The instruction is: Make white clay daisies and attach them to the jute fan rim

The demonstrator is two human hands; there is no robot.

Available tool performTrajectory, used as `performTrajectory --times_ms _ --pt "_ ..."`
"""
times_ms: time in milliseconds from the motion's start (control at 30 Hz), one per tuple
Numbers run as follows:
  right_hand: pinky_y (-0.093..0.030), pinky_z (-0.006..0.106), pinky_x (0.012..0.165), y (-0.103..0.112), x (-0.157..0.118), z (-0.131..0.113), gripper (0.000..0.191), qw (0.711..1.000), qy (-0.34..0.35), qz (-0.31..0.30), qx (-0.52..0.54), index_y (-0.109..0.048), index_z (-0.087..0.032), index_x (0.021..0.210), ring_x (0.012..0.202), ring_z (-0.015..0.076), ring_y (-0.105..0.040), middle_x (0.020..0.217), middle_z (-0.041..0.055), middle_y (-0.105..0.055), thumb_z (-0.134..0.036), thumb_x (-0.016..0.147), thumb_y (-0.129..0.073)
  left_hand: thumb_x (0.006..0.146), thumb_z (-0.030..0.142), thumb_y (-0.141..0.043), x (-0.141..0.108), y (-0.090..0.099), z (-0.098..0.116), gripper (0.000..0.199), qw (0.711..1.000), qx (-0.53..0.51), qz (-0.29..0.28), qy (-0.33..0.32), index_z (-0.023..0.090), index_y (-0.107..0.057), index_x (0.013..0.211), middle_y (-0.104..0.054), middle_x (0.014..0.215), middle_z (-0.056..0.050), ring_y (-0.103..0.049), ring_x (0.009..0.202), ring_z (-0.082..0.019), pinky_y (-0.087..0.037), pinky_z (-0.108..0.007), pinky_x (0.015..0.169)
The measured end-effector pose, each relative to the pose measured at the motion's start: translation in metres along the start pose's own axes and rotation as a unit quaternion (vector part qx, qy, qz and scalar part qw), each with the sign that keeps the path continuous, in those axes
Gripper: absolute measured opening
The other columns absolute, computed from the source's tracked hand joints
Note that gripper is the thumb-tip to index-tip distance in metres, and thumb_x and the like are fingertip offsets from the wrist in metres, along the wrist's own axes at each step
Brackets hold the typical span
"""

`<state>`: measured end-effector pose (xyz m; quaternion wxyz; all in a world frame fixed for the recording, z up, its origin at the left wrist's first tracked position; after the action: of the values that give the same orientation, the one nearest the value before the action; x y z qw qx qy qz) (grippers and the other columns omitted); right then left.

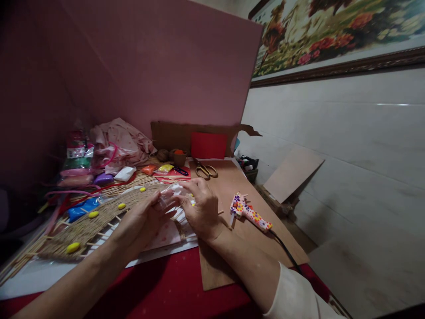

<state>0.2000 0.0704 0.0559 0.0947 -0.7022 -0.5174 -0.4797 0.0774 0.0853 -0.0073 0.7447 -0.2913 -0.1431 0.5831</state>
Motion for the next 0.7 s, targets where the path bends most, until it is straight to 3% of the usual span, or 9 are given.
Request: performTrajectory --times_ms 167,300,400,533,633,700 --pt "-0.047 0.025 0.066 -0.004 -0.001 -0.005 0.012 0.999 0.018 -0.019 0.042 -0.063 -0.022 0.095 0.081 0.0153 -0.057 0.089 0.0033 -0.059 -0.024 0.084 -0.063 0.078 0.033 -0.063 -0.003 0.001 0.006 0.02 0.997 0.066 0.017 -0.037 0.017 -0.072 0.088 -0.071 0.102 -0.009 -0.056 0.108 -0.026 -0.039 -0.03 0.077" --pt "-0.046 0.026 0.071 -0.005 0.0 -0.011 0.003 0.996 0.037 -0.017 0.076 -0.062 -0.02 0.087 0.081 0.0145 -0.057 0.084 0.0023 -0.058 -0.022 0.085 -0.062 0.079 0.034 -0.061 -0.002 0.003 0.009 0.021 0.993 0.105 0.008 -0.059 0.018 -0.073 0.083 -0.072 0.098 -0.009 -0.057 0.106 -0.026 -0.037 -0.032 0.078" --pt "-0.045 0.025 0.069 -0.002 0.0 -0.01 0.008 0.997 0.019 -0.002 0.073 -0.061 -0.018 0.08 0.077 0.0137 -0.056 0.08 0.0021 -0.058 -0.023 0.086 -0.059 0.08 0.035 -0.059 -0.001 0.005 0.01 0.022 0.991 0.113 0.012 -0.068 0.018 -0.073 0.083 -0.072 0.099 -0.009 -0.057 0.104 -0.026 -0.037 -0.032 0.078" --pt "-0.042 0.024 0.058 0.005 0.001 0.009 0.017 0.992 -0.079 0.049 0.091 -0.058 -0.018 0.075 0.063 0.0119 -0.051 0.069 -0.0004 -0.054 -0.032 0.086 -0.058 0.078 0.033 -0.061 -0.001 0.006 0.007 0.021 0.996 0.067 0.027 -0.049 0.018 -0.073 0.083 -0.072 0.098 -0.009 -0.057 0.099 -0.024 -0.037 -0.03 0.073" --pt "-0.038 0.021 0.046 0.004 -0.002 0.037 0.026 0.956 -0.197 0.084 0.203 -0.055 -0.018 0.078 0.048 0.009 -0.045 0.056 -0.0051 -0.047 -0.043 0.083 -0.059 0.076 0.032 -0.063 -0.001 0.009 0.005 0.017 0.998 0.029 0.056 -0.03 0.017 -0.071 0.079 -0.072 0.093 -0.007 -0.059 0.097 -0.023 -0.036 -0.03 0.071" --pt "-0.036 0.02 0.042 0.001 -0.004 0.048 0.032 0.932 -0.238 0.091 0.257 -0.053 -0.018 0.077 0.043 0.0077 -0.042 0.053 -0.0071 -0.043 -0.049 0.08 -0.06 0.076 0.03 -0.064 -0.001 0.01 0.005 0.015 0.998 0.006 0.064 -0.022 0.017 -0.07 0.076 -0.072 0.09 -0.006 -0.059 0.096 -0.023 -0.036 -0.03 0.071"
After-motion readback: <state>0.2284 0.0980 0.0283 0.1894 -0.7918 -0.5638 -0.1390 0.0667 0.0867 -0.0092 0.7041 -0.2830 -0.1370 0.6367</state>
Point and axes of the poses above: each hand's wrist, its own x-axis towards the middle knuckle, its own y-axis out of the back of the hand, z = x × y, the point moved 9 cm from there along x, towards the middle knuckle
